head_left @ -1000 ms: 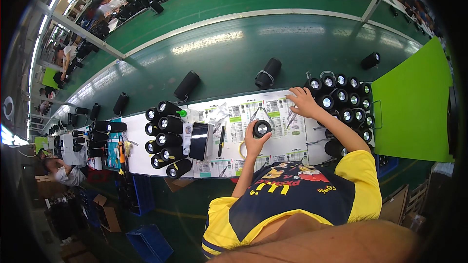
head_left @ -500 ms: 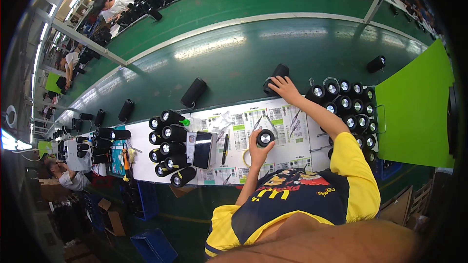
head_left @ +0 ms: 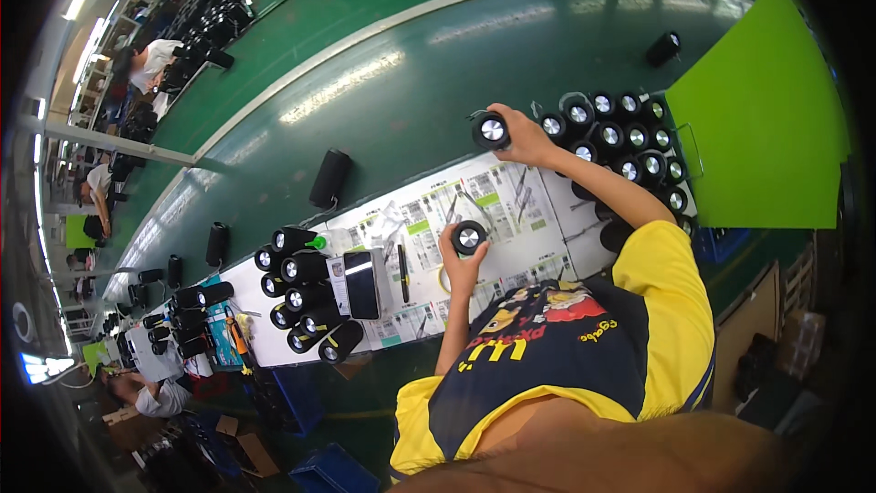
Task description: Assembling and inspecting electronic components on a production line.
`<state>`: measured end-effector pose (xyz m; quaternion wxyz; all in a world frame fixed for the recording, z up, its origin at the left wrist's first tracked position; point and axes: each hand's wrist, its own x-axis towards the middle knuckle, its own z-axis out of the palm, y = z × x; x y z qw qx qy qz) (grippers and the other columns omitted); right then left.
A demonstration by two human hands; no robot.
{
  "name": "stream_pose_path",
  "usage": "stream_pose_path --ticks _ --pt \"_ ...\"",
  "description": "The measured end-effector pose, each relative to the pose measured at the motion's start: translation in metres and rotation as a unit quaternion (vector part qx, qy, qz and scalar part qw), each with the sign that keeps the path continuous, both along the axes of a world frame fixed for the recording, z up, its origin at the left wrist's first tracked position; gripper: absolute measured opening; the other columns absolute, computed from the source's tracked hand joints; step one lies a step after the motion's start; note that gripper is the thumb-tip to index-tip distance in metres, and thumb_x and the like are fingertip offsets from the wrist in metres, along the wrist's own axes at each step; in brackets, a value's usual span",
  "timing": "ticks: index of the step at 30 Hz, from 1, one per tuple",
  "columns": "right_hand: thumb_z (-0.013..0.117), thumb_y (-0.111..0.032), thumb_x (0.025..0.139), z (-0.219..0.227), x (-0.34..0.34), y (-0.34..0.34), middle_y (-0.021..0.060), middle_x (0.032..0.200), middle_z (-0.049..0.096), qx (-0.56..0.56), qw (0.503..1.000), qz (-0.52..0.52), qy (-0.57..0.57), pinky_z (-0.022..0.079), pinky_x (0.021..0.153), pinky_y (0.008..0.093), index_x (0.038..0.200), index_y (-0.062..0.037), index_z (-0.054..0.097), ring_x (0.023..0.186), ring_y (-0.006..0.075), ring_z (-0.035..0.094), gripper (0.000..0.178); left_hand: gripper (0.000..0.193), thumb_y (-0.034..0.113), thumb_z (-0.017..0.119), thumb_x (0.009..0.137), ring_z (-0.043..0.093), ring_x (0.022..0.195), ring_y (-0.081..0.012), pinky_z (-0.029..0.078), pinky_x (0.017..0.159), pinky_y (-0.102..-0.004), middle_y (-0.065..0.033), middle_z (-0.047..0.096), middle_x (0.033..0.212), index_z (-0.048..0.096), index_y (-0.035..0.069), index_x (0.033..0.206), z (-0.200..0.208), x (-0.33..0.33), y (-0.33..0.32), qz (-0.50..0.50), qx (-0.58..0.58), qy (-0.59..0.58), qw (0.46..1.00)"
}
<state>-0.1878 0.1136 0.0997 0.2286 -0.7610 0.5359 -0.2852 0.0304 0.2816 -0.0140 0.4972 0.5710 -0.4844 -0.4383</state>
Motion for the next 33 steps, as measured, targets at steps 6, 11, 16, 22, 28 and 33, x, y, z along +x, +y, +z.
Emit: stream_pose_path --ticks 6,11,16,22,28,33 --pt "0.071 -0.014 0.061 0.027 -0.061 0.093 0.0141 0.119 0.048 0.033 0.999 0.031 -0.030 0.040 0.092 0.0352 0.123 -0.0067 0.037 0.109 0.0319 0.048 0.072 0.071 0.004 0.075 0.065 0.051 0.102 -0.0184 0.043 0.086 -0.0289 -0.0095 0.048 0.111 0.035 0.005 0.122 0.008 -0.003 -0.004 -0.026 0.001 -0.043 0.999" --pt "0.069 -0.007 0.060 -0.008 -0.079 0.137 0.0154 0.119 0.045 0.039 0.996 0.013 0.081 0.043 0.089 0.0383 0.119 -0.0059 0.038 0.114 0.0342 0.043 0.066 0.069 0.004 0.075 0.065 0.051 0.100 -0.0184 0.043 0.086 -0.0289 -0.0088 0.048 0.110 0.035 0.006 0.122 0.014 -0.001 -0.002 -0.045 0.008 -0.014 0.999" --pt "0.075 -0.017 0.056 -0.008 -0.070 0.143 0.0067 0.118 0.045 -0.067 0.952 -0.044 0.296 0.033 0.084 0.0351 0.119 -0.0119 0.042 0.105 0.0216 0.042 0.072 0.070 0.007 0.076 0.065 0.050 0.103 -0.0194 0.042 0.087 -0.0294 -0.0094 0.047 0.110 0.035 0.005 0.122 0.037 -0.007 -0.001 -0.045 0.029 0.017 0.998" --pt "0.062 -0.009 0.067 -0.020 -0.063 0.139 0.0066 0.098 0.048 -0.117 0.898 -0.071 0.418 0.033 0.080 0.0361 0.121 -0.0172 0.047 0.092 0.0215 0.046 0.056 0.071 0.015 0.077 0.064 0.049 0.106 -0.0231 0.041 0.090 -0.0315 -0.0137 0.046 0.116 0.039 0.002 0.123 0.020 0.003 -0.003 -0.053 0.041 -0.039 0.997" --pt "0.058 0.003 0.060 -0.019 -0.075 0.135 0.0060 0.099 0.050 -0.108 0.940 -0.036 0.321 0.032 0.074 0.0359 0.110 -0.0197 0.053 0.090 0.0231 0.048 0.055 0.064 0.014 0.078 0.063 0.054 0.098 -0.0210 0.045 0.083 -0.0311 -0.0116 0.052 0.109 0.045 0.002 0.117 0.032 -0.008 0.002 0.024 0.003 -0.118 0.993" --pt "0.056 0.003 0.064 -0.016 -0.085 0.141 0.0090 0.112 0.049 -0.100 0.945 0.001 0.313 0.034 0.084 0.0364 0.113 -0.0196 0.052 0.095 0.0247 0.049 0.055 0.064 0.019 0.078 0.065 0.046 0.103 -0.0234 0.037 0.089 -0.0331 -0.0139 0.045 0.111 0.042 0.000 0.114 0.036 -0.018 0.007 0.130 0.025 -0.149 0.980"
